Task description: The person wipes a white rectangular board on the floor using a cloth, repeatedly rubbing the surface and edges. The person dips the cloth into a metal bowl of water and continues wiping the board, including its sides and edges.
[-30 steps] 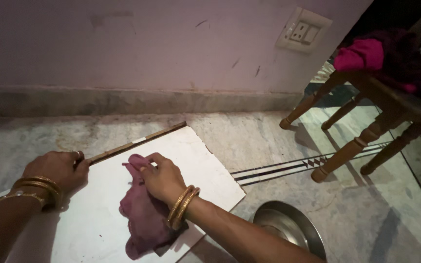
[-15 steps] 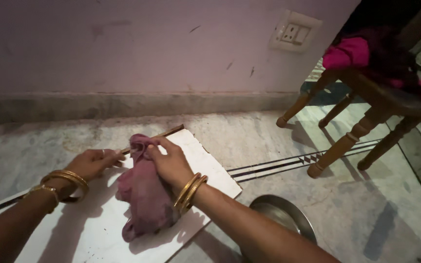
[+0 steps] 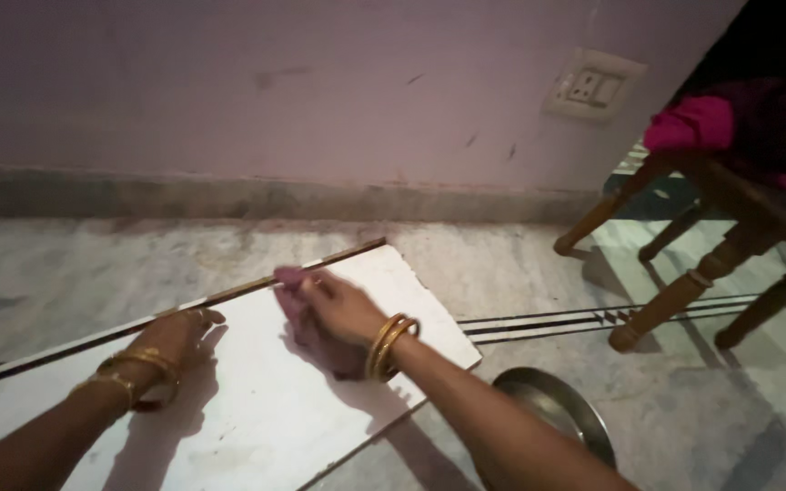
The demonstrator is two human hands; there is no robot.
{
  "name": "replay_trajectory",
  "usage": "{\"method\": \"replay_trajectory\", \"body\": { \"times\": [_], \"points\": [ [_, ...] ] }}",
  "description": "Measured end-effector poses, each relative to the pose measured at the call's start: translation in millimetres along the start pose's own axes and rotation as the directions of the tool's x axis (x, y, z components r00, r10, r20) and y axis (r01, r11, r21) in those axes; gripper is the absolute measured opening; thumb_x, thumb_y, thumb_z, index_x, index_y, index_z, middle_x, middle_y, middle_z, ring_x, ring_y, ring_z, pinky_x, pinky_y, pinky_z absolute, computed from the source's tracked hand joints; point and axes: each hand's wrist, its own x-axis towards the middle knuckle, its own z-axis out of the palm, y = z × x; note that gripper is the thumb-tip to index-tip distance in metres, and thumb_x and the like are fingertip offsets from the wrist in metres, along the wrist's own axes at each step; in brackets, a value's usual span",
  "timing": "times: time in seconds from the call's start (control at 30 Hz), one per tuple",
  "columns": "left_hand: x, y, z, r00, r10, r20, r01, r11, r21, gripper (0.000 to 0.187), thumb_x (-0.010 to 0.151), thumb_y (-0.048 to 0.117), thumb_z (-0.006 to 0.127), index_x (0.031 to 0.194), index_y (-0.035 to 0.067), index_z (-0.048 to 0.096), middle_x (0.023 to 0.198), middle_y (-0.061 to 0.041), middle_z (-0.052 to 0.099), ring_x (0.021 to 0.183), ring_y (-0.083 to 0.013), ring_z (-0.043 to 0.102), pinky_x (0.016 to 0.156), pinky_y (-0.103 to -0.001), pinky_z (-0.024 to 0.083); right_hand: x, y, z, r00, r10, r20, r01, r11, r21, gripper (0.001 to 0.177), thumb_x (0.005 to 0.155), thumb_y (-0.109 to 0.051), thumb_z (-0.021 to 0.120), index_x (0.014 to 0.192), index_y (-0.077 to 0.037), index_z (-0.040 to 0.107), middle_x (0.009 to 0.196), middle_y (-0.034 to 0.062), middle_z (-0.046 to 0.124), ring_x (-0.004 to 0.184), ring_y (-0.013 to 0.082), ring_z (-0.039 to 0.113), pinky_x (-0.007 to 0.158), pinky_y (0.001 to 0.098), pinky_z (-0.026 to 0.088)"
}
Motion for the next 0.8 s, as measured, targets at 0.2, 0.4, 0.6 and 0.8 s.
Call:
{"method": "replay_trajectory", "body": {
  "times": [0.2, 0.4, 0.6, 0.8],
  "points": [
    [-59.4, -19.0, 2.3, 0.996, -0.083, 0.043, 0.072, 0.974, 0.215, 0.071, 0.092, 0.029, 0.073, 0.154, 0.037, 0.04, 0.167, 0.011, 0.033, 0.148, -0.0148, 0.044, 0.121, -0.036, 0.043, -48.1, 2.7, 88.4, 0.945, -0.159, 0.287, 0.295, 0.793, -0.533, 0.061, 0.097, -0.032, 0.048, 0.156, -0.026, 0.033, 0.166, 0.0064, 0.032, 0.152, 0.0287, 0.028, 0.112, 0.0656, 0.021],
    [-73.6, -43.6, -1.1, 0.997, -0.072, 0.001, 0.071, 0.985, 0.155, 0.076, 0.086, 0.035, 0.079, 0.152, 0.03, 0.041, 0.166, 0.009, 0.032, 0.146, -0.0156, 0.045, 0.12, -0.036, 0.042, -103.4, 7.8, 115.5, 0.787, -0.4, 0.47, 0.613, 0.597, -0.517, 0.071, 0.095, -0.034, 0.057, 0.161, -0.024, 0.032, 0.163, 0.0097, 0.037, 0.152, 0.0289, 0.031, 0.119, 0.0654, 0.021],
    [-136.7, -30.8, -32.1, 0.984, -0.162, 0.077, 0.149, 0.977, 0.152, 0.075, 0.092, 0.027, 0.073, 0.158, 0.023, 0.036, 0.161, 0.006, 0.044, 0.142, -0.0163, 0.054, 0.12, -0.031, 0.045, -58.3, -2.9, 81.2, 0.736, -0.173, 0.655, 0.629, 0.532, -0.567, 0.065, 0.093, -0.043, 0.051, 0.155, -0.027, 0.037, 0.167, 0.0008, 0.036, 0.149, 0.0251, 0.037, 0.111, 0.0517, 0.043],
    [-145.8, -57.3, -26.4, 0.997, -0.051, 0.059, 0.039, 0.982, 0.184, 0.076, 0.093, 0.034, 0.071, 0.155, 0.026, 0.03, 0.164, 0.009, 0.031, 0.148, -0.0128, 0.038, 0.124, -0.029, 0.031, 3.9, -4.4, 73.2, 0.811, -0.181, 0.557, 0.55, 0.559, -0.62, 0.068, 0.1, -0.053, 0.045, 0.158, -0.023, 0.028, 0.168, 0.0022, 0.022, 0.152, 0.0253, 0.023, 0.116, 0.0563, 0.023]
  ]
}}
